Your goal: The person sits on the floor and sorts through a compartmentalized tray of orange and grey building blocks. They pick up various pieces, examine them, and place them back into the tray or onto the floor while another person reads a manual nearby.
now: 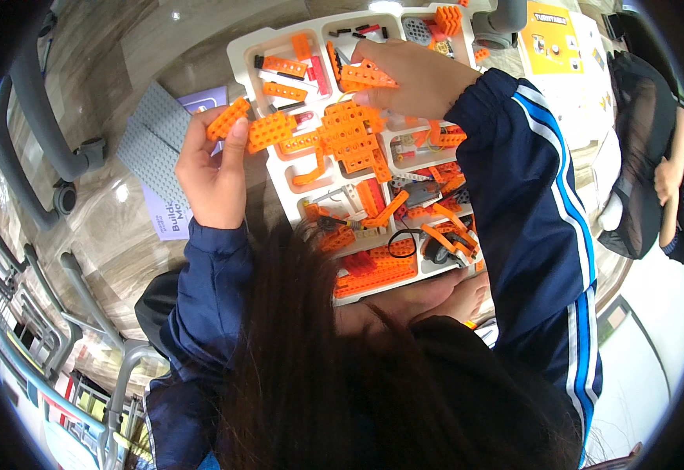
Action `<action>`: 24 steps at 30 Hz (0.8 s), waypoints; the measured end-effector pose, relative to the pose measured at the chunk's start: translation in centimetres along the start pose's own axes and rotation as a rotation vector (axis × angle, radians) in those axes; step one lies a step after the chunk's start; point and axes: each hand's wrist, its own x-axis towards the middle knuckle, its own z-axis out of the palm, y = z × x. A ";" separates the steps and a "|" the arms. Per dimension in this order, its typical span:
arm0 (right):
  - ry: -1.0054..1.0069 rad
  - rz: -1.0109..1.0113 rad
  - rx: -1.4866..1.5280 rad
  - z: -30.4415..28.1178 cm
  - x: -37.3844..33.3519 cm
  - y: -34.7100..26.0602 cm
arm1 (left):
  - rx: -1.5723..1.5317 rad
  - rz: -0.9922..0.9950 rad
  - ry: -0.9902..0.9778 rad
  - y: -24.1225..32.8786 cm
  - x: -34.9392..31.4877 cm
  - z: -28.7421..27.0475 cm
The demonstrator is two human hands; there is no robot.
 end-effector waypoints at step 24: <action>0.470 0.281 1.197 -0.3 -6.4 -0.5 | 0.211 -0.017 -0.129 1.8 -0.7 1.0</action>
